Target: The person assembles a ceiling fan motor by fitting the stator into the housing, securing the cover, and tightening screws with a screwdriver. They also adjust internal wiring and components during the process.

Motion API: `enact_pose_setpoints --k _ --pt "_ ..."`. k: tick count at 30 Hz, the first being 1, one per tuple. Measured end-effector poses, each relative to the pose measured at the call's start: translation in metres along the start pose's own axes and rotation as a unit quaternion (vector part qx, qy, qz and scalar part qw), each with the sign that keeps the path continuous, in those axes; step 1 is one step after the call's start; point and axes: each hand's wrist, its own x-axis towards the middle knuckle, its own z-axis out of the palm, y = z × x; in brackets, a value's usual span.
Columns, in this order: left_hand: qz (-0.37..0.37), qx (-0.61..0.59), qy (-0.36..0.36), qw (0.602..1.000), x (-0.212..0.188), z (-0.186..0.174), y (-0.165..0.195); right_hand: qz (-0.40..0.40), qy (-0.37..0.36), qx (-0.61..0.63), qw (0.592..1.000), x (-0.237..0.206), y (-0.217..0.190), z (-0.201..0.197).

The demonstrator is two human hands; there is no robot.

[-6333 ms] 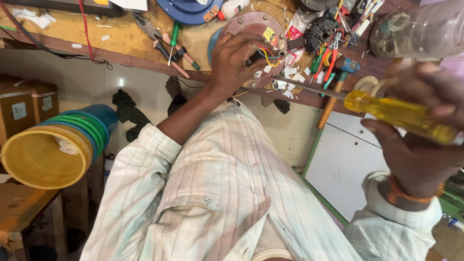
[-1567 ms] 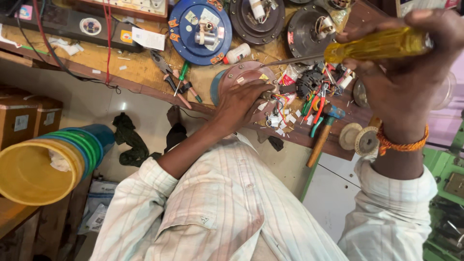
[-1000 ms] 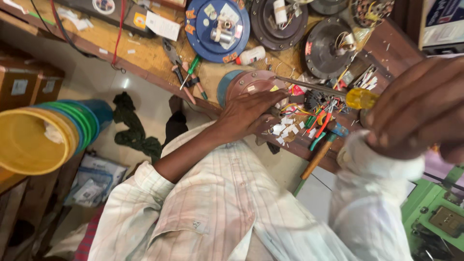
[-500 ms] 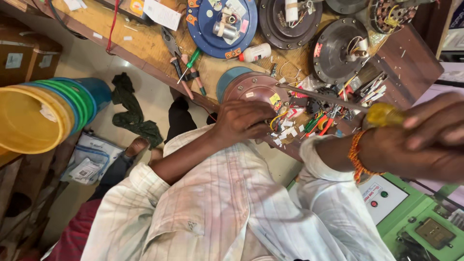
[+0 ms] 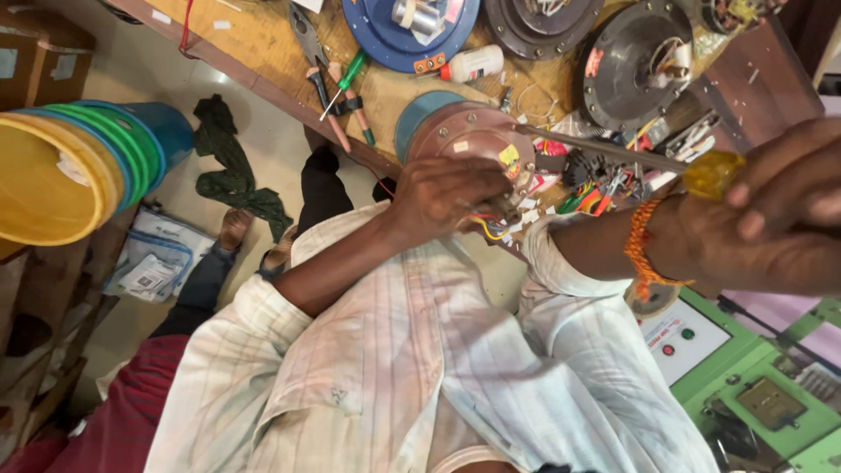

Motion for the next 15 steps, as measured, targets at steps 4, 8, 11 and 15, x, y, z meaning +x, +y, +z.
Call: enact_pose_setpoints --k 4,8,11,15 --pt "-0.037 -0.038 -0.052 0.997 0.007 -0.013 0.011 0.000 0.012 -0.047 0.999 0.013 -0.013 0.033" --pt "0.030 0.005 -0.047 0.998 0.008 -0.017 0.021 0.004 -0.350 0.203 0.914 0.072 0.004 0.071" --pt "-0.013 0.009 -0.031 0.999 0.004 -0.006 0.017 0.024 -0.468 0.331 0.819 0.083 0.020 0.080" --pt "-0.009 0.040 0.025 0.999 -0.004 0.004 0.008 -0.054 -0.041 0.121 0.990 0.022 0.005 0.067"
